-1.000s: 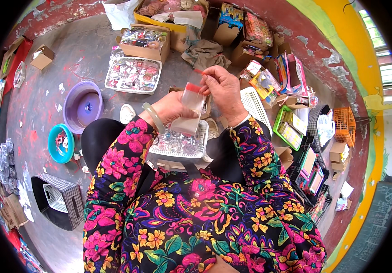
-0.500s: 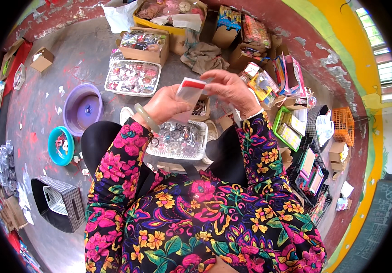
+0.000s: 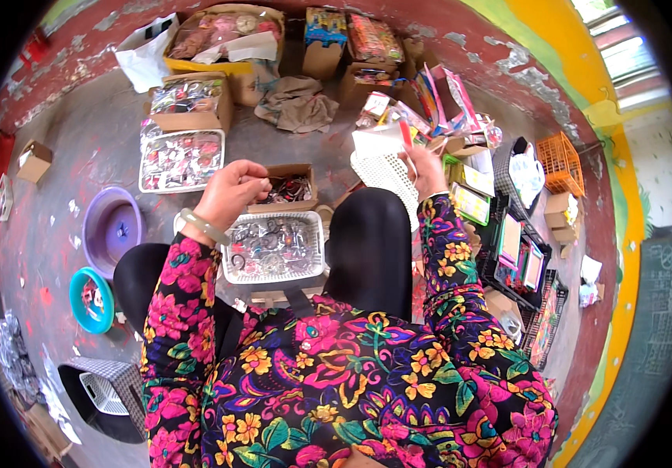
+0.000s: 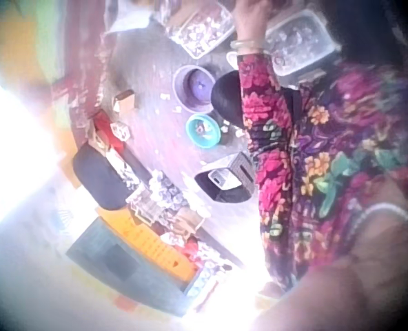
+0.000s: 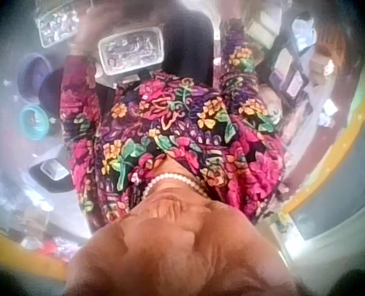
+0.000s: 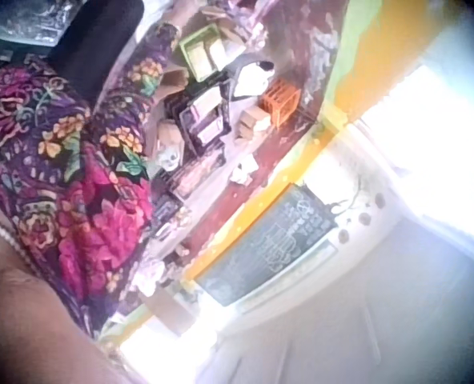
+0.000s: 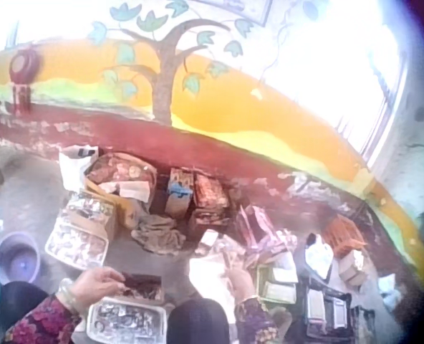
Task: The person sits on the floor surrounded by boxes and baskets, picking up small hair accessories from a white tray. They place each item into a small clear plastic bag, seal the bag, and set it aside. The process is repeated for multiple items.
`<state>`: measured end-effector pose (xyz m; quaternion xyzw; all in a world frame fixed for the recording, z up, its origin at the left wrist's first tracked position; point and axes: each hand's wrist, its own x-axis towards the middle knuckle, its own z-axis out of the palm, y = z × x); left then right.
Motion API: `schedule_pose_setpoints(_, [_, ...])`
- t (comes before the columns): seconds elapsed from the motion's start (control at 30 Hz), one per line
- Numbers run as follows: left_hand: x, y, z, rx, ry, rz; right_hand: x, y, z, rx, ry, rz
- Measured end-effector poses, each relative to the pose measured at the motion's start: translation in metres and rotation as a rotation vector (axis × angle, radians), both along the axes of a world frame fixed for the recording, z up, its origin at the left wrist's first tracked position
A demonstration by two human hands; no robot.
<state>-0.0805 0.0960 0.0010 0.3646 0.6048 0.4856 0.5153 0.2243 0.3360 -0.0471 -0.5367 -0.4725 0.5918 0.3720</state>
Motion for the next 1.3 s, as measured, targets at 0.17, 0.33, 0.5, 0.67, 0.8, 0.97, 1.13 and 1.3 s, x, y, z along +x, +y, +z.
schedule_pose_setpoints(0.17, [0.008,0.002,0.001,-0.039,-0.026,0.021,0.072,0.007,-0.113,-0.570,0.394,-0.344])
schedule_pose_setpoints(0.33, [0.009,0.005,-0.003,-0.057,-0.015,0.017,0.080,0.001,-0.161,-0.722,0.403,-0.647])
schedule_pose_setpoints(0.5, [0.011,0.004,-0.001,-0.057,0.003,0.004,0.084,-0.014,-0.115,-0.540,-0.078,-0.387])
schedule_pose_setpoints(0.67, [0.011,0.005,0.003,-0.017,-0.025,0.007,0.059,-0.020,-0.011,-0.160,0.211,-0.087])
schedule_pose_setpoints(0.8, [0.009,0.002,0.012,0.089,-0.043,0.094,-0.022,-0.036,0.070,0.017,0.388,0.197])
schedule_pose_setpoints(0.97, [0.000,0.001,0.025,0.378,-0.045,0.321,-0.115,-0.074,0.106,0.219,0.150,0.627])
schedule_pose_setpoints(1.13, [-0.014,-0.004,0.022,0.630,0.408,0.284,-0.174,-0.112,0.091,0.199,0.115,1.039])
schedule_pose_setpoints(1.3, [-0.010,-0.013,0.023,0.180,-0.036,0.139,-0.179,-0.128,0.080,0.191,0.116,1.072])
